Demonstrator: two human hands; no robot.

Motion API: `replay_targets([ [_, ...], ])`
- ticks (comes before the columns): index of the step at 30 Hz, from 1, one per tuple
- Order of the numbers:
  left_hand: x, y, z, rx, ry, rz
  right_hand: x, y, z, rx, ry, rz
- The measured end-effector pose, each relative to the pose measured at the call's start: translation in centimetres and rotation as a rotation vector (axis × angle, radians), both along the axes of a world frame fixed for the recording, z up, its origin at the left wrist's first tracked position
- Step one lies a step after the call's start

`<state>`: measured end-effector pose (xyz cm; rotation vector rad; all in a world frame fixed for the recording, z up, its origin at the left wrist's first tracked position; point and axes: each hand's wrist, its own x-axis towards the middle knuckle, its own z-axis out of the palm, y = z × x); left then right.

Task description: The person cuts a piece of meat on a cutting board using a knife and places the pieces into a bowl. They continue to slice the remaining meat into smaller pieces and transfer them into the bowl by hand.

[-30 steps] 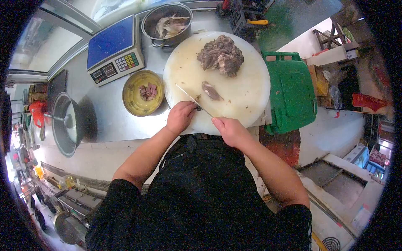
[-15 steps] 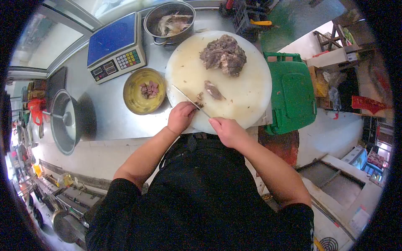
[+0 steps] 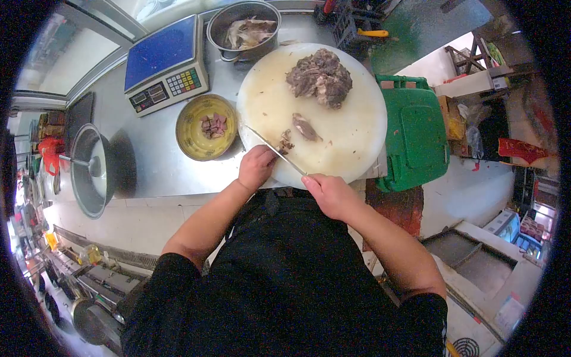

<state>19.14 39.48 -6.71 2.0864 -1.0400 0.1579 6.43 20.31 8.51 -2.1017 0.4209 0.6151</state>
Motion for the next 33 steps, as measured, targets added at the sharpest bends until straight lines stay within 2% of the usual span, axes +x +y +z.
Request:
replay_targets([
  [7,-0.2,0.1,-0.7,-0.015,-0.003,-0.005,2.2,1.6,-3.6,0.024,-0.033,-0.010],
  [9,-0.3,0.5,-0.9,0.053,0.025,-0.014,2.5,1.9,-3.8,0.022,-0.026,0.002],
  [13,-0.4,0.5,-0.6,0.039,0.044,-0.033,0.7,1.2,-4.0,0.049,-0.162,-0.064],
  [15,-0.2,0.0,-0.1,0.093,0.113,0.051,-0.7,0.7,-3.5,0.061,-0.220,-0.117],
  [17,0.7,-1.0,0.6,0.123,0.132,0.071,-1.3,0.0,-1.8,0.021,-0.140,-0.190],
  [20,1.9,-2.2,1.8,0.174,0.190,0.061,-2.3,-1.4,-2.9,0.011,-0.166,-0.214],
  [22,2.4,-2.8,2.5,0.335,0.328,0.006,-3.1,-2.3,-4.5,0.003,-0.221,-0.219],
  [24,2.4,-3.4,3.7,0.380,0.400,0.024,-3.9,-3.4,-4.9,-0.005,-0.274,-0.218],
  [26,2.3,-4.0,3.9,0.422,0.474,0.047,-4.5,-4.2,-4.6,0.317,0.187,-0.441],
  [27,2.0,-4.2,3.6,0.383,0.490,0.069,-4.5,-4.1,-4.2,0.318,0.187,-0.439],
  [29,1.3,-4.6,3.2,0.343,0.505,0.093,-4.4,-3.9,-3.2,0.496,0.282,-0.648],
  [32,1.1,-4.7,3.1,0.229,0.537,0.135,-3.9,-4.4,-4.0,0.603,0.360,-0.624],
  [33,1.2,-4.5,3.1,0.151,0.633,0.186,-3.4,-4.3,-3.9,0.607,0.360,-0.617],
])
